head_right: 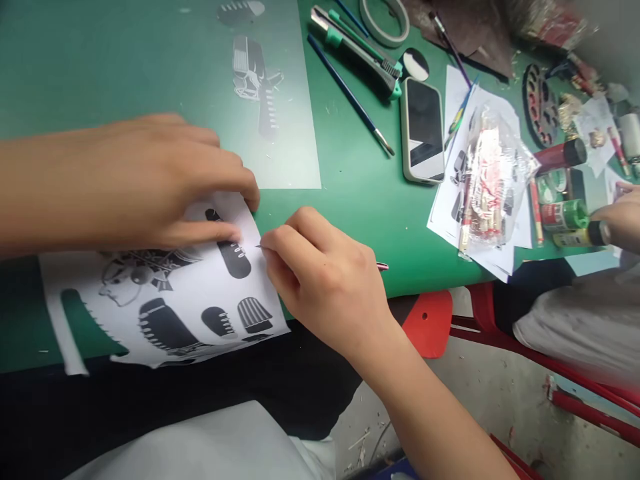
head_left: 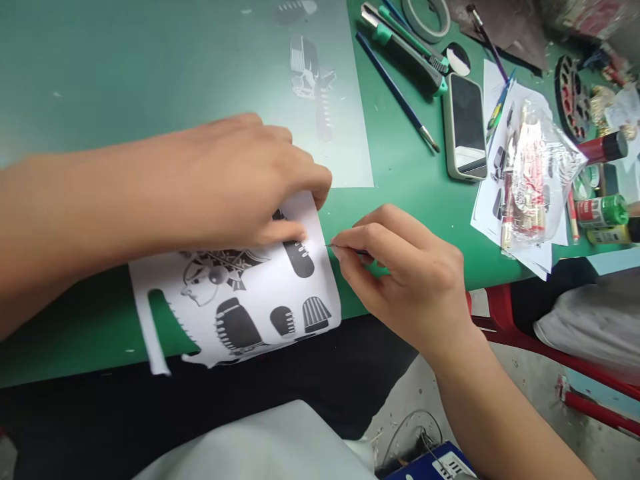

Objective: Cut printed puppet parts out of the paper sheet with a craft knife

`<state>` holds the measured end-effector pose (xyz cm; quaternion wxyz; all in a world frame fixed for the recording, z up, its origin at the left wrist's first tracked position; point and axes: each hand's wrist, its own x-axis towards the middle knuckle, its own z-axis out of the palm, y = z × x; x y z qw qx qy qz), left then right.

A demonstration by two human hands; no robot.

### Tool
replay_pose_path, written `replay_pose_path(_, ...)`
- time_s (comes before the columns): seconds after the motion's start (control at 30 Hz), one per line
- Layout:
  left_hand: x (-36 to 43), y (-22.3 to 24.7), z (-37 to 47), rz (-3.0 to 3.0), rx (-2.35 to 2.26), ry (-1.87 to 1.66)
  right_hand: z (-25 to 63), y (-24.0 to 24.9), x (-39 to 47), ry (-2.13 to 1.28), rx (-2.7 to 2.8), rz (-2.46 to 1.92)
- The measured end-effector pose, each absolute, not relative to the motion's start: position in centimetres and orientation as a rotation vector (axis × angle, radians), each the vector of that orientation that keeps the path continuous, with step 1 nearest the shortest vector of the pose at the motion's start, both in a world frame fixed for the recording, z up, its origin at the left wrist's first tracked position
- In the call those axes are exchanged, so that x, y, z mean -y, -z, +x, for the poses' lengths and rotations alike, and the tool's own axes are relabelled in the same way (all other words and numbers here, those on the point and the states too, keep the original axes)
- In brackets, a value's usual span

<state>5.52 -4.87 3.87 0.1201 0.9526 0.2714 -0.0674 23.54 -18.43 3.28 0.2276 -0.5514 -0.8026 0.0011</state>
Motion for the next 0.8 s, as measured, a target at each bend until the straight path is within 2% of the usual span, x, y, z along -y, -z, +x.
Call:
replay_pose_path(0.2,4.5,-4.6,4.8,2.586,-1.231,0.131,23.7,-3.7,17.9,0.044,2.190,-1.614)
replay_pose_path(0.37,4.2,-5.9,4.6,2.412,-1.127,0.165,23.2,-2.8,16.7,0.032,2.057,-1.684)
replay_pose_path(0.6,3.4,-5.3,5.1,2.222,-1.030,0.055,21.8,-1.7,15.3,-0.131,1.854,-1.697)
replay_pose_path(0.8,3.0,-4.6,5.0,2.181,-0.981,0.008,21.9,0.1,14.7,0.095,1.776,-1.547)
